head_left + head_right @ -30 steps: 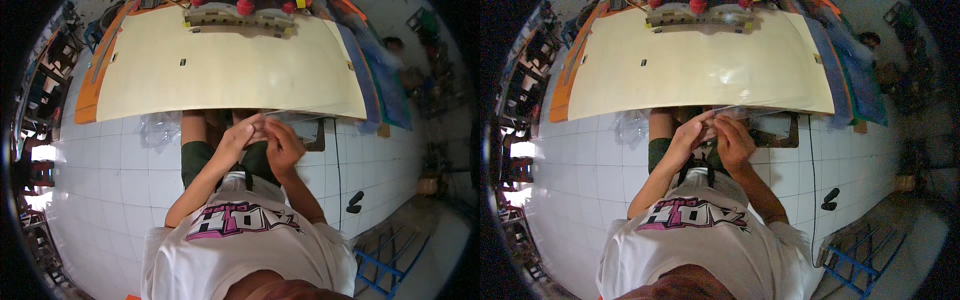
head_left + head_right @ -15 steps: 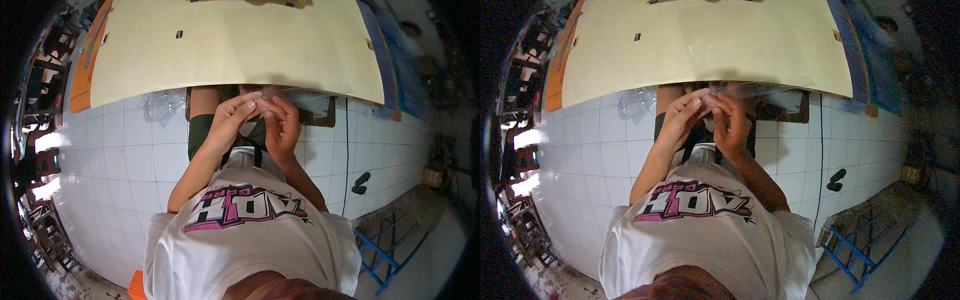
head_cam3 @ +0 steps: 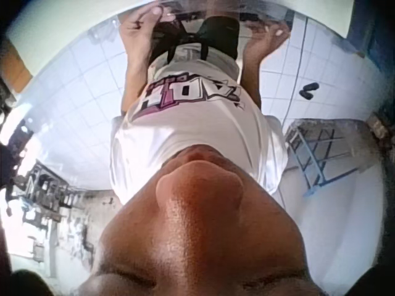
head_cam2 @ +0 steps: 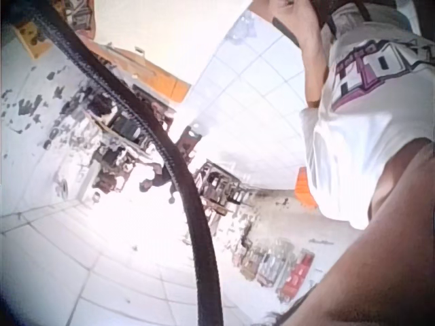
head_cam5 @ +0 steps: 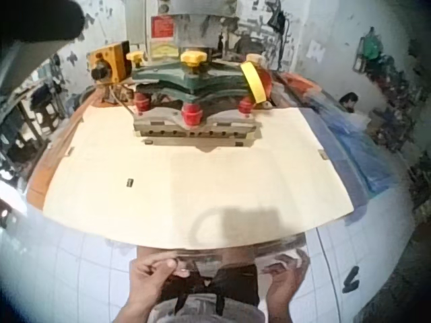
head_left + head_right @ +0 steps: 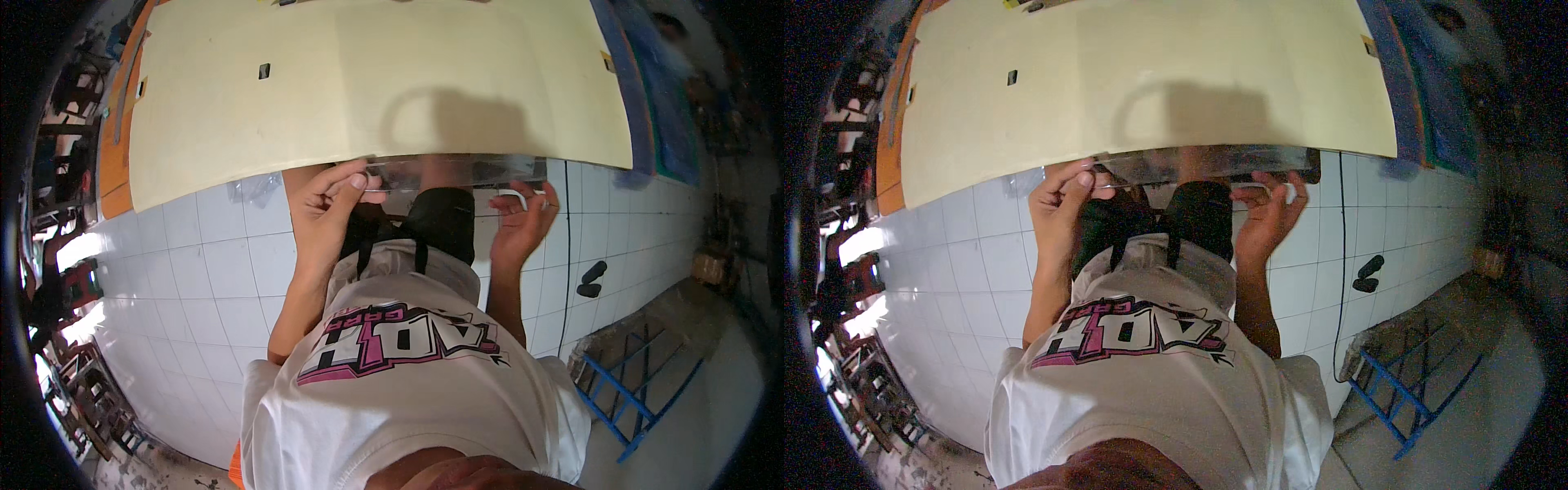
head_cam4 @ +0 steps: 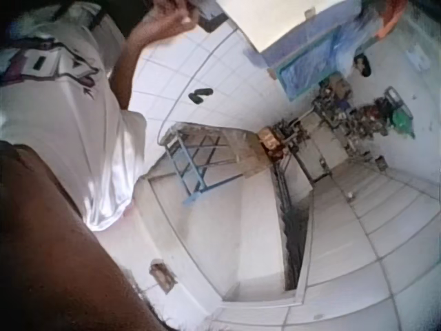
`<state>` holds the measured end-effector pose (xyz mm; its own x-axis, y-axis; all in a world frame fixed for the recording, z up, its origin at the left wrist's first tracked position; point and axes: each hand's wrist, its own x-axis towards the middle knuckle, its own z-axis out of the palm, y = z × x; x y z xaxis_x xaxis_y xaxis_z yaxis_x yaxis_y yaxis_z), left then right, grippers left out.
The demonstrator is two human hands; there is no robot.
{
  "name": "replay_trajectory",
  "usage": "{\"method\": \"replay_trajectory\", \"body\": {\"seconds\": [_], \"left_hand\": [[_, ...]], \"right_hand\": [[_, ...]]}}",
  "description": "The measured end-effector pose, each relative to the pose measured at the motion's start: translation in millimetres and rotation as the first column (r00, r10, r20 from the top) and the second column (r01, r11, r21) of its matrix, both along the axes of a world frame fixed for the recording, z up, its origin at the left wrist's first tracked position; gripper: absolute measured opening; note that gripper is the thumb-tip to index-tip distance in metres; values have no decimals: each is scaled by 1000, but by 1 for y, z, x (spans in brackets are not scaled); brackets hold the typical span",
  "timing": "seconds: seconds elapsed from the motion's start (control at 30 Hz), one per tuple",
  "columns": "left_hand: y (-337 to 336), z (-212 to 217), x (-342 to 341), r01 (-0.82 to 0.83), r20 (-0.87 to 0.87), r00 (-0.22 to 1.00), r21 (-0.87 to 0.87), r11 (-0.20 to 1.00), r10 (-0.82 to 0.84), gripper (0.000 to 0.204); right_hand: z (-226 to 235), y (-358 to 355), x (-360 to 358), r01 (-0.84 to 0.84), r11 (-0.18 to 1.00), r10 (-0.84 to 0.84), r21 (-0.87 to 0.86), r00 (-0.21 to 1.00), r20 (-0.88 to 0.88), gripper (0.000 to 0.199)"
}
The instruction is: The person separates and unfolds plastic film sheets by hand, then flattens and aligns the plastic film across the work table.
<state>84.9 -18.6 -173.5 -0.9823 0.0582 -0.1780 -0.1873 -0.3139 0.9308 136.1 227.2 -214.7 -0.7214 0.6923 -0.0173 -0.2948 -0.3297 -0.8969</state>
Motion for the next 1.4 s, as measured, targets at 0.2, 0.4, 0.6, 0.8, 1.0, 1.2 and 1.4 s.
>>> {"method": "replay_trajectory", "body": {"seconds": [0.2, 0.4, 0.6, 0.8, 1.0, 1.2, 1.4], "left_hand": [[-25, -4, -2, -131, 18, 991, -15, 991, 131, 24], [-42, -10, 1, -256, 12, 967, -42, 966, 256, 29], [-54, -12, 1, -285, 32, 957, -101, 953, 289, 29], [-59, -6, -8, -300, 4, 953, -84, 950, 301, 31], [-66, -9, -10, -342, -46, 940, -131, 931, 339, 29], [-73, 5, -16, -347, -10, 935, -255, 903, 356, 27], [-91, 35, -69, -514, -527, 829, -584, 629, 188, 17]], "right_hand": [[24, 26, -13, -70, 957, 11, 281, 978, 208, 51], [37, 15, -21, -171, 917, 53, 361, 948, 315, 40], [36, 5, -34, -181, 887, 57, 424, 956, 288, 26], [39, -6, -46, -169, 892, 70, 420, 968, 241, 18], [39, -15, -54, -200, 896, 97, 396, 959, 266, 19], [39, -6, -59, -359, 824, 207, 438, 911, 357, 27], [83, 40, -91, -715, 595, 519, 367, 691, 504, 39]]}}
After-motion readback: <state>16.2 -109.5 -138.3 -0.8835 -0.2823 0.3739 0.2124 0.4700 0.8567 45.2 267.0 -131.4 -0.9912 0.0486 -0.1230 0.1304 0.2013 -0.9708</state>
